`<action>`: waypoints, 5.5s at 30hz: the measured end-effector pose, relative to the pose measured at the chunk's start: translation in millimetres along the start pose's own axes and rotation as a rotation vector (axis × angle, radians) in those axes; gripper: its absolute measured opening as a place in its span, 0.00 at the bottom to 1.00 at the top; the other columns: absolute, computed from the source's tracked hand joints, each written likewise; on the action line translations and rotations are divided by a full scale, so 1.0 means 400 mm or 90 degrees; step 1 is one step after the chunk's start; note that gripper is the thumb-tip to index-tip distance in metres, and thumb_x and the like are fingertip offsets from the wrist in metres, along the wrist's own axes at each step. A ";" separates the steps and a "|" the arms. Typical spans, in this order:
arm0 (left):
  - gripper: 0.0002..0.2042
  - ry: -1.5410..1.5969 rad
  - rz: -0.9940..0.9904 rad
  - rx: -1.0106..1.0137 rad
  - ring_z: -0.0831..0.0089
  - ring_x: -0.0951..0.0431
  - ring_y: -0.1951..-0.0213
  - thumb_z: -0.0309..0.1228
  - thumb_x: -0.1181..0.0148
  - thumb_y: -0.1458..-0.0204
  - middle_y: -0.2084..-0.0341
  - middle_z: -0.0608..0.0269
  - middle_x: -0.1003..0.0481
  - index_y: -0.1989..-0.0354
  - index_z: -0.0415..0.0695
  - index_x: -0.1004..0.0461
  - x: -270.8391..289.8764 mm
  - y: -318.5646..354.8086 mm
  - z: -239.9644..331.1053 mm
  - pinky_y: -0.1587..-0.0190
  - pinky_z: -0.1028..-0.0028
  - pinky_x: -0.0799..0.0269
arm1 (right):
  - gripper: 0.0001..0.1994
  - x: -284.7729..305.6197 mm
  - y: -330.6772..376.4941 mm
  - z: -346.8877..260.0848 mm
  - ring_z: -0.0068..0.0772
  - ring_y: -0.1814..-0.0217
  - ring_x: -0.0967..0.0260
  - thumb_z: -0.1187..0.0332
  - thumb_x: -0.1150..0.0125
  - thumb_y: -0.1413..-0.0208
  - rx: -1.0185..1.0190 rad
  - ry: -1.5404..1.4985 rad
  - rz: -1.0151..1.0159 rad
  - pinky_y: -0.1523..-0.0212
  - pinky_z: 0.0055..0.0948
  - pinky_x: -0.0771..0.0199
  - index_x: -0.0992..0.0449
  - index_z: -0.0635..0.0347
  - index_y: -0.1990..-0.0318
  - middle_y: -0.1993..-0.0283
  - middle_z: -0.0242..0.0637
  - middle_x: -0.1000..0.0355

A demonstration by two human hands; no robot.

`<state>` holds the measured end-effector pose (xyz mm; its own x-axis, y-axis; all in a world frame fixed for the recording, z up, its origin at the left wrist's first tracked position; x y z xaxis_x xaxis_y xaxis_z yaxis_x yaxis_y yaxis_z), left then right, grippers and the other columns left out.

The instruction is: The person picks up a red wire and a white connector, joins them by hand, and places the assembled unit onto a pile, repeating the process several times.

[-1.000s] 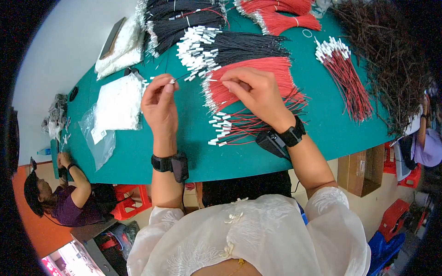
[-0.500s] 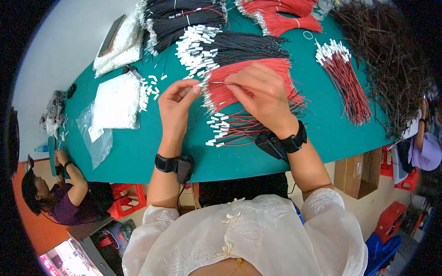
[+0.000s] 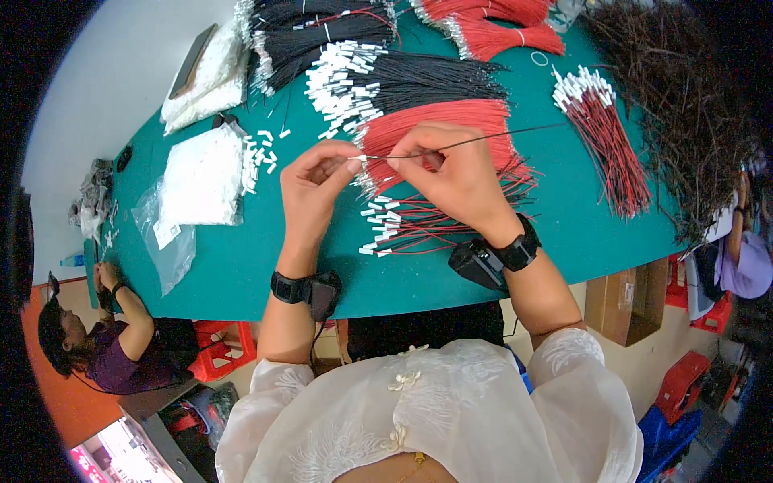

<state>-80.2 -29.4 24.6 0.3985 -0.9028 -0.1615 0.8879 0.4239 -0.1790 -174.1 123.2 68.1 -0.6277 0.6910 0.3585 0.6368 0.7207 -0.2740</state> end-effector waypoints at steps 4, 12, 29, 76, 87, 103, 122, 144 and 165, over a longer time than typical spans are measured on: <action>0.08 -0.002 -0.007 0.002 0.76 0.20 0.56 0.16 0.34 0.47 0.60 0.61 0.21 0.59 0.35 0.20 -0.004 0.001 0.000 0.51 0.77 0.23 | 0.02 -0.010 0.000 0.016 0.08 0.74 0.45 0.77 0.31 0.47 -0.039 -0.049 -0.008 0.75 0.17 0.49 0.19 0.65 0.67 0.73 0.23 0.28; 0.08 -0.002 -0.024 0.005 0.77 0.20 0.57 0.16 0.35 0.46 0.59 0.61 0.20 0.58 0.35 0.20 -0.010 0.002 -0.002 0.51 0.78 0.25 | 0.02 -0.017 0.003 0.032 0.08 0.74 0.44 0.77 0.31 0.47 -0.065 -0.092 -0.012 0.75 0.17 0.48 0.19 0.65 0.67 0.73 0.21 0.29; 0.08 -0.017 -0.053 -0.019 0.76 0.20 0.57 0.15 0.36 0.46 0.60 0.59 0.21 0.58 0.34 0.20 -0.027 0.003 0.007 0.51 0.77 0.23 | 0.02 -0.030 0.005 0.049 0.09 0.70 0.40 0.79 0.33 0.47 -0.068 -0.134 -0.033 0.71 0.16 0.43 0.19 0.66 0.65 0.71 0.24 0.27; 0.06 -0.066 -0.069 0.026 0.75 0.19 0.60 0.15 0.35 0.47 0.61 0.59 0.20 0.61 0.34 0.18 -0.039 0.005 -0.022 0.54 0.77 0.22 | 0.04 -0.036 0.003 0.048 0.13 0.75 0.39 0.74 0.33 0.44 -0.060 -0.007 -0.047 0.76 0.21 0.43 0.19 0.66 0.65 0.74 0.28 0.28; 0.05 -0.187 0.095 -0.009 0.83 0.23 0.72 0.21 0.31 0.50 0.72 0.64 0.19 0.65 0.39 0.17 0.053 -0.013 0.008 0.67 0.81 0.28 | 0.07 0.048 -0.006 0.041 0.23 0.69 0.25 0.71 0.31 0.45 -0.098 0.101 -0.129 0.68 0.24 0.27 0.17 0.66 0.62 0.73 0.35 0.23; 0.08 -0.660 0.193 -0.259 0.68 0.24 0.70 0.25 0.30 0.51 0.70 0.61 0.22 0.62 0.43 0.18 0.091 -0.041 0.034 0.66 0.71 0.28 | 0.09 -0.046 0.000 0.006 0.44 0.59 0.26 0.74 0.30 0.55 0.164 0.316 -0.154 0.58 0.39 0.26 0.20 0.64 0.65 0.67 0.39 0.25; 0.07 -0.023 0.083 0.021 0.81 0.21 0.67 0.23 0.33 0.44 0.68 0.64 0.18 0.59 0.35 0.19 0.067 -0.034 -0.036 0.63 0.81 0.26 | 0.06 -0.029 -0.014 0.017 0.32 0.65 0.25 0.78 0.36 0.44 0.057 0.052 -0.089 0.64 0.28 0.26 0.23 0.66 0.59 0.64 0.39 0.25; 0.07 0.052 0.028 0.134 0.81 0.21 0.66 0.23 0.35 0.42 0.68 0.63 0.18 0.57 0.36 0.18 0.026 -0.011 -0.071 0.61 0.81 0.26 | 0.08 -0.001 -0.012 -0.028 0.20 0.77 0.41 0.74 0.30 0.46 0.108 0.093 0.010 0.75 0.25 0.42 0.15 0.61 0.58 0.77 0.31 0.33; 0.09 0.082 0.029 0.093 0.78 0.19 0.62 0.16 0.32 0.49 0.64 0.60 0.17 0.59 0.36 0.19 0.020 -0.009 -0.066 0.57 0.79 0.24 | 0.06 0.006 -0.006 -0.031 0.22 0.75 0.35 0.78 0.29 0.50 0.141 0.106 0.083 0.73 0.24 0.36 0.16 0.63 0.63 0.75 0.34 0.27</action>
<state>-86.3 -36.0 -1.8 0.4148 -0.8622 -0.2909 0.8972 0.4408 -0.0271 -171.7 122.7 80.5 -0.4532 0.7732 0.4435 0.5828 0.6335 -0.5089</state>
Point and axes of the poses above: each hand's wrist, its own y-axis away from the middle knuckle, its own x-axis out of the back of the hand, z = x × y, the point moved 9 cm from there along -y, towards the middle knuckle
